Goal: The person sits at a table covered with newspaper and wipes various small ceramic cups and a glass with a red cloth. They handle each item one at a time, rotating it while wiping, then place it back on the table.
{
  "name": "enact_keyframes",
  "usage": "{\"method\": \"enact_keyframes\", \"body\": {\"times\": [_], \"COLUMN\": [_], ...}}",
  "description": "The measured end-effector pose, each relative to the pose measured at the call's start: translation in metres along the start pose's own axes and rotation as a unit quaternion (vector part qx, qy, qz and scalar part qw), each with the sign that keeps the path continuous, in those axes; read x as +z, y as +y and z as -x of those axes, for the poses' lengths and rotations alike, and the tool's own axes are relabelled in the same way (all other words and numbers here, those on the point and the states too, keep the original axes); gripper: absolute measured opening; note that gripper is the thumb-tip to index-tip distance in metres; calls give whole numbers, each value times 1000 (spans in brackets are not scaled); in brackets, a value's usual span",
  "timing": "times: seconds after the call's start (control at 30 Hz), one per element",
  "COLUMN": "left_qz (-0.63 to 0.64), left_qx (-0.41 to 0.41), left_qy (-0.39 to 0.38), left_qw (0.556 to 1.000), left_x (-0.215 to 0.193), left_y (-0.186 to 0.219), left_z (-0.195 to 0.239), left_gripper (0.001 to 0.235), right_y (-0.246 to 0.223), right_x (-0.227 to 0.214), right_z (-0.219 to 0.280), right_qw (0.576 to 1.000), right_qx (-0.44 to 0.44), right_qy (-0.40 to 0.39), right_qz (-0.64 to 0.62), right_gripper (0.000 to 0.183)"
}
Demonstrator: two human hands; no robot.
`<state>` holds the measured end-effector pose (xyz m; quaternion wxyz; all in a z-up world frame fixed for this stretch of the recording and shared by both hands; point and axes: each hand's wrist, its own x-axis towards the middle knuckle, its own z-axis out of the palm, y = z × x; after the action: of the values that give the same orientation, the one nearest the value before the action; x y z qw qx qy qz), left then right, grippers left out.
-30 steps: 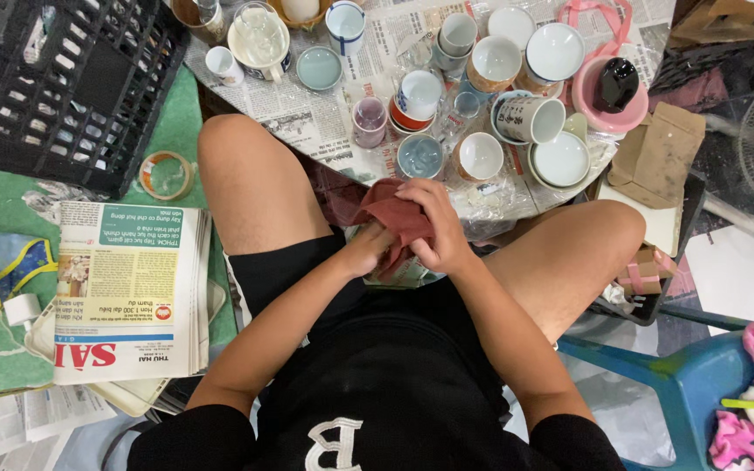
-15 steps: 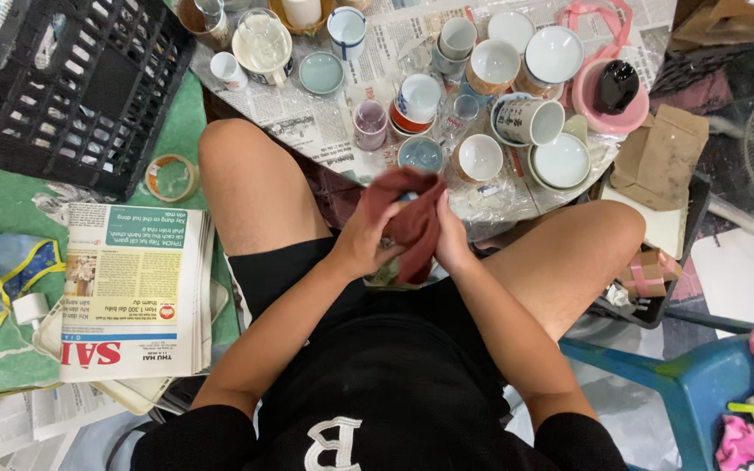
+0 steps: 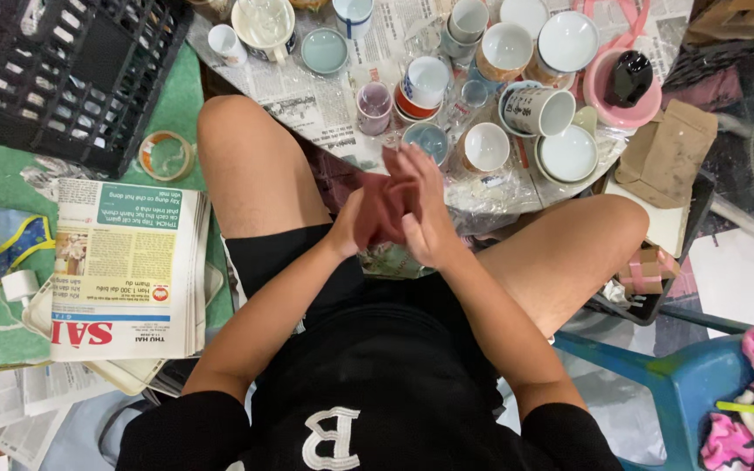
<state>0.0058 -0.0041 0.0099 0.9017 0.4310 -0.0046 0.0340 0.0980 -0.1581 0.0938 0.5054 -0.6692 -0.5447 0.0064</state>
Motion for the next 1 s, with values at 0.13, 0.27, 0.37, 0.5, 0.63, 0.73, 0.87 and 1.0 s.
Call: {"method": "enact_keyframes", "body": {"times": [0.13, 0.27, 0.37, 0.5, 0.63, 0.73, 0.87, 1.0], "left_qz": [2, -51, -61, -132, -245, -327, -436, -526], "left_qx": [-32, -75, -111, -105, 53, 108, 134, 198], "left_qy": [-103, -136, -27, 12, -20, -12, 33, 49], "left_qw": [994, 987, 992, 986, 968, 939, 889, 825], "left_x": [-16, -18, -19, -11, 6, 20, 34, 37], "left_y": [-22, -27, -24, -19, -5, 12, 26, 28], "left_z": [-5, -7, -4, 1, 4, 9, 11, 9], "left_gripper": [66, 64, 55, 59, 61, 79, 86, 77], "right_y": [-6, -10, -12, -9, 1, 8, 15, 17], "right_x": [-20, -26, -23, -20, -15, -9, 2, 10], "right_z": [-11, -14, -12, -8, 1, 10, 14, 10], "right_qw": [986, 982, 987, 992, 998, 1000, 975, 895], "right_qx": [-107, -98, -61, -49, -31, 0, 75, 132], "right_qy": [-105, -140, -129, -84, -38, -9, 4, 14], "right_qz": [77, 78, 74, 76, 43, -9, -208, -426], "right_gripper": [74, 72, 67, 63, 61, 65, 75, 86]}}
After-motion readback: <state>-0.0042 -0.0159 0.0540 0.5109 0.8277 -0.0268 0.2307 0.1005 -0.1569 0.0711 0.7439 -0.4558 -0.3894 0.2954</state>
